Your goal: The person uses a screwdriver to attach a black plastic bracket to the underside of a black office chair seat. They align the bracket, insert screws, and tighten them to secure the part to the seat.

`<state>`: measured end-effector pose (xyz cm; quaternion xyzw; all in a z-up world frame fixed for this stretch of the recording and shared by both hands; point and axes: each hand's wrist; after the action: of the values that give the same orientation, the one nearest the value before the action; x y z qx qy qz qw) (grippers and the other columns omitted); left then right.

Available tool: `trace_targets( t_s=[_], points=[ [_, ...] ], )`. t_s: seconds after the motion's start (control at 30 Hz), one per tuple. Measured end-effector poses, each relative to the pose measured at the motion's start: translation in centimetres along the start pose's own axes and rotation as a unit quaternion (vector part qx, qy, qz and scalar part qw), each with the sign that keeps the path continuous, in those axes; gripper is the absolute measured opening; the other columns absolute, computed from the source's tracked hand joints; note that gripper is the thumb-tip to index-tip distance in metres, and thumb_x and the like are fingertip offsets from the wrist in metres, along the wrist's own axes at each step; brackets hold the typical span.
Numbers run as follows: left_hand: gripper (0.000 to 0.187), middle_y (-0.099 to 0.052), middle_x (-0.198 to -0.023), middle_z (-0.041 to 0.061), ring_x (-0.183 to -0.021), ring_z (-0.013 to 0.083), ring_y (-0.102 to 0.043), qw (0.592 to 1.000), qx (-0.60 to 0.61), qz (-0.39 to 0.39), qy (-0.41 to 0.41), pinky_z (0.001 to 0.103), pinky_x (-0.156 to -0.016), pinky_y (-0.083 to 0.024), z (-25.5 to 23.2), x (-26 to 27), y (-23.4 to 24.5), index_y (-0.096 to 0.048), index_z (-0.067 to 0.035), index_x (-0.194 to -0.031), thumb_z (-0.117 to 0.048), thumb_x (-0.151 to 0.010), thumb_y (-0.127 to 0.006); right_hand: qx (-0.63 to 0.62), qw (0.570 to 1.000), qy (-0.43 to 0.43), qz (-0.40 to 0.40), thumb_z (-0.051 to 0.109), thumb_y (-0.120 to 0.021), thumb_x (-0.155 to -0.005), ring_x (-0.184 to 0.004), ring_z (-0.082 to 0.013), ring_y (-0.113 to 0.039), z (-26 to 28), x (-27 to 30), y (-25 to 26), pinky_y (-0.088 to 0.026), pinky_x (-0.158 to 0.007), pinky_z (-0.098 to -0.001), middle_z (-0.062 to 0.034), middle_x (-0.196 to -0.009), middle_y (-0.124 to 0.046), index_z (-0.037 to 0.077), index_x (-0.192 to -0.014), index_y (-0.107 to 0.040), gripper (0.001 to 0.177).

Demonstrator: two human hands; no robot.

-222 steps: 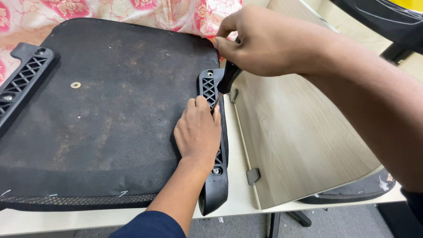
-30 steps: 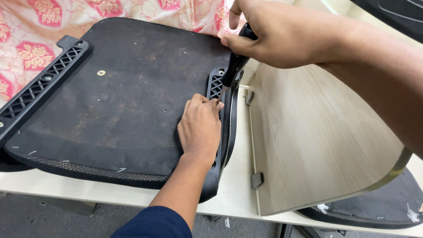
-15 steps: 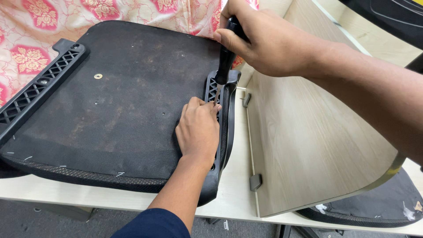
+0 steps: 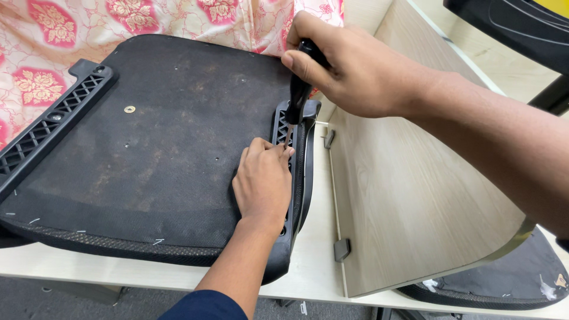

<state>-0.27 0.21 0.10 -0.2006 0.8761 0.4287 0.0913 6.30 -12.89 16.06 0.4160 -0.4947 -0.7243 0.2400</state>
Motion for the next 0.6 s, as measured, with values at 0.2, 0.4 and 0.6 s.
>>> trace_targets(
  t_s=[0.2, 0.4, 0.6],
  points=[
    [0.029, -0.064, -0.102, 0.002, -0.100, 0.0193, -0.065, 1.000, -0.013, 0.025, 0.014, 0.038, -0.083, -0.057, -0.3, -0.1, 0.2, -0.077, -0.010, -0.104, -0.033, -0.099, -0.060, 0.011, 0.999, -0.031, 0.004, 0.036, -0.045, -0.114, -0.069, -0.0284, -0.064, 0.9, 0.3, 0.4, -0.048, -0.066, -0.0445, -0.0168, -0.075, -0.064, 0.004, -0.116, -0.056, 0.034],
    [0.029, -0.064, -0.102, 0.002, -0.098, 0.0190, -0.065, 1.000, -0.016, 0.017, 0.002, 0.038, -0.082, -0.058, -0.1, 0.0, 0.3, -0.077, -0.010, -0.103, -0.034, -0.099, -0.060, 0.086, 0.990, -0.108, 0.018, 0.040, -0.048, -0.112, -0.061, -0.0283, -0.058, 2.2, 0.4, 0.1, -0.046, -0.064, -0.0459, -0.0176, -0.068, -0.060, 0.006, -0.109, -0.060, 0.036],
    [0.030, -0.063, -0.102, 0.005, -0.096, 0.0222, -0.065, 0.999, -0.036, 0.003, -0.021, 0.038, -0.081, -0.057, -0.1, 0.2, -0.1, -0.071, -0.009, -0.105, -0.035, -0.101, -0.058, -0.049, 0.998, 0.031, 0.009, 0.032, -0.042, -0.111, -0.069, -0.0238, -0.061, 2.6, 0.9, 0.8, -0.048, -0.067, -0.0434, -0.0132, -0.077, -0.061, 0.002, -0.115, -0.054, 0.032]
  ],
)
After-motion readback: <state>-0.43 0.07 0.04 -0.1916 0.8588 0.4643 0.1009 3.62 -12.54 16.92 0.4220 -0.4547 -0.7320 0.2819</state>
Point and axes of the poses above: each hand's wrist, its own x-axis away from the middle knuckle, its own y-axis out of the back of the hand, z = x × y
